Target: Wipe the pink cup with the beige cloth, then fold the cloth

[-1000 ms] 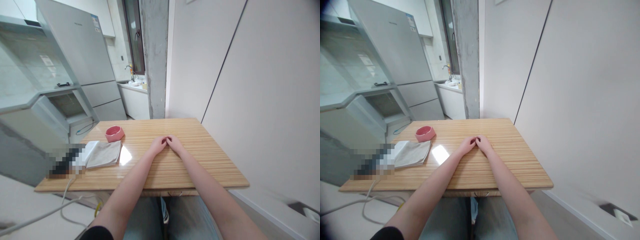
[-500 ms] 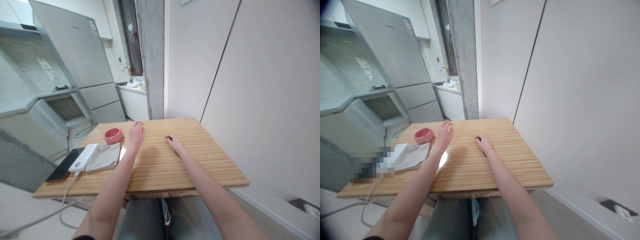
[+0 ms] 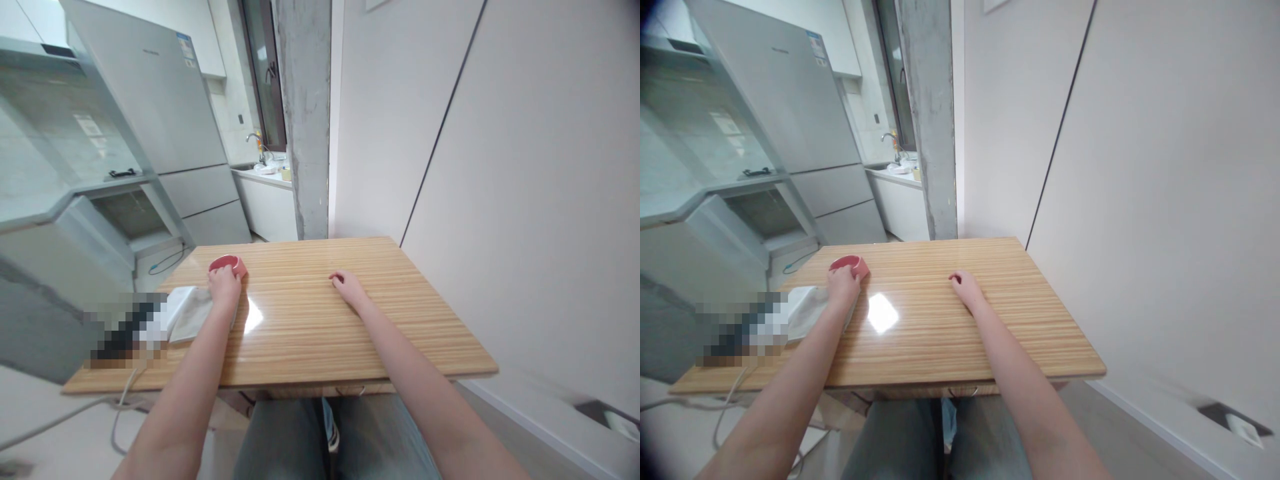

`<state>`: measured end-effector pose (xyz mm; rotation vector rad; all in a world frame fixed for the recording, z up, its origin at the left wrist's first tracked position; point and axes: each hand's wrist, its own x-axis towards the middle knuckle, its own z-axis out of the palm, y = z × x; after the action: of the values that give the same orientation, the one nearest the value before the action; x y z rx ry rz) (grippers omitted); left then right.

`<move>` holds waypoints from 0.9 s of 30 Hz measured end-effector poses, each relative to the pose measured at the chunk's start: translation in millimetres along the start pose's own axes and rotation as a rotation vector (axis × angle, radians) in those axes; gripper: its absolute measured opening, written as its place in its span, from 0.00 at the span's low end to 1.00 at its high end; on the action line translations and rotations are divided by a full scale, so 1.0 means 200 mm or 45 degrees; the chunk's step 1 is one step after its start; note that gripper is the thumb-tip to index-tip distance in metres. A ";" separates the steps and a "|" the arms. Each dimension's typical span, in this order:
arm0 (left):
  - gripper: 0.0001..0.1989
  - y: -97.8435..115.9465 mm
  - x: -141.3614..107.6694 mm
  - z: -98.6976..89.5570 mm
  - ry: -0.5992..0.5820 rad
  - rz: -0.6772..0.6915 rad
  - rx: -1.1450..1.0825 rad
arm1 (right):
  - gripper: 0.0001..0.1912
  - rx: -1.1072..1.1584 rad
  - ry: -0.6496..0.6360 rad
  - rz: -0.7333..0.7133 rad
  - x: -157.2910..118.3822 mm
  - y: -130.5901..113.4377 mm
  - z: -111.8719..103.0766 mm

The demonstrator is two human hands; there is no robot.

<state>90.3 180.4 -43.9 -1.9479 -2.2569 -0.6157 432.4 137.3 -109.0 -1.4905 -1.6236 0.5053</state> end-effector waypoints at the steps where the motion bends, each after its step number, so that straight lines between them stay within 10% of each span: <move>1: 0.15 0.00 0.01 0.01 0.012 0.012 0.040 | 0.12 0.009 -0.003 0.009 0.00 0.00 0.00; 6: 0.10 0.15 -0.02 0.04 0.079 0.225 0.028 | 0.12 0.157 0.122 0.091 0.03 0.02 0.01; 11: 0.04 0.55 -0.28 0.06 0.014 0.651 -0.298 | 0.29 0.544 0.182 0.156 0.05 0.01 0.02; 15: 0.02 0.80 -0.46 0.10 -0.107 0.841 -0.428 | 0.24 0.615 0.139 0.063 0.03 0.00 0.00; 27: 0.03 0.84 -0.51 0.14 -0.227 0.851 -0.508 | 0.15 0.360 0.120 0.095 0.00 -0.04 -0.03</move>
<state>275.6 112.4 -64.0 -2.8339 -1.4535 -0.8553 432.5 134.6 -99.2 -1.3448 -1.3653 0.6670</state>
